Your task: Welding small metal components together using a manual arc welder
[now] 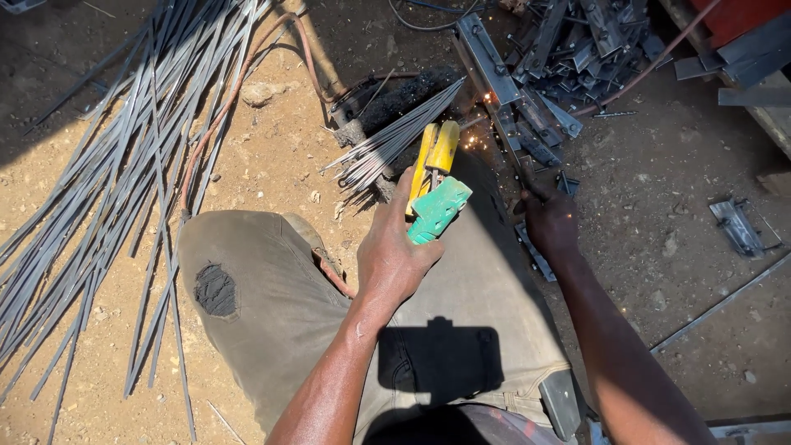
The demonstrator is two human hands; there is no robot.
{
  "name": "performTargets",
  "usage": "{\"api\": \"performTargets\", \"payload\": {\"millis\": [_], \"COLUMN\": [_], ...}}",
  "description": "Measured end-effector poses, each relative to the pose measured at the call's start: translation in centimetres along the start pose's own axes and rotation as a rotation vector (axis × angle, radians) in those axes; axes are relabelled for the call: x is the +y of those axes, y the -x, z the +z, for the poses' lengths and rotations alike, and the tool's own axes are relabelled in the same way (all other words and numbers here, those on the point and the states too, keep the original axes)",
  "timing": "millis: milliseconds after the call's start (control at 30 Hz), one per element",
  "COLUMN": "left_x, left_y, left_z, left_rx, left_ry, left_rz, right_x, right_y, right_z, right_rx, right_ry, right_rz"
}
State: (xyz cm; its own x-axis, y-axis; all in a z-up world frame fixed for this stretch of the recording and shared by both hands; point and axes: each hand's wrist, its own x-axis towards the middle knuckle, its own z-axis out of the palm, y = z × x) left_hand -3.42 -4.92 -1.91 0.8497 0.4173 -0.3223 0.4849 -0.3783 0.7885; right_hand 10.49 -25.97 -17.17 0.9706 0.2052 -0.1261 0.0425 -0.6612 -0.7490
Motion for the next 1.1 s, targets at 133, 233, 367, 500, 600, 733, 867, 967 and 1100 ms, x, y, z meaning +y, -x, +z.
{"api": "performTargets", "payload": {"millis": [133, 233, 367, 500, 600, 733, 867, 967, 1100], "left_x": [0.0, -0.6, -0.6, -0.4, -0.2, -0.4, -0.4, -0.4, -0.3], "left_y": [0.0, -0.4, -0.1, -0.1, -0.2, -0.4, -0.3, -0.4, -0.6], "left_z": [0.0, 0.0, 0.0, 0.4, 0.6, 0.6, 0.7, 0.7, 0.8], "left_rx": [0.043, 0.073, 0.074, 0.058, 0.059, 0.059, 0.055, 0.059, 0.054], "left_ry": [-0.017, -0.057, -0.032, -0.056, -0.067, -0.081, -0.066, -0.058, -0.067], "left_rz": [0.017, 0.002, 0.016, 0.023, 0.035, 0.059, 0.070, 0.084, 0.088], "right_x": [-0.6, 3.7, 2.6, 2.1, 1.4, 0.8, 4.2, 5.1, 2.2], "right_y": [0.0, -1.6, -1.3, -0.8, -0.6, -0.4, -1.3, -1.6, -1.0], "right_z": [0.1, 1.5, 1.0, 0.6, 0.3, 0.0, 1.3, 1.7, 0.6], "right_rx": [-0.034, -0.030, -0.028, -0.027, -0.026, -0.038, -0.042, -0.057, -0.064], "right_ry": [-0.078, -0.074, -0.057, -0.090, -0.102, -0.108, -0.109, -0.113, -0.122], "right_rz": [0.062, 0.025, 0.039, 0.043, 0.030, 0.033, 0.017, 0.042, 0.008]}}
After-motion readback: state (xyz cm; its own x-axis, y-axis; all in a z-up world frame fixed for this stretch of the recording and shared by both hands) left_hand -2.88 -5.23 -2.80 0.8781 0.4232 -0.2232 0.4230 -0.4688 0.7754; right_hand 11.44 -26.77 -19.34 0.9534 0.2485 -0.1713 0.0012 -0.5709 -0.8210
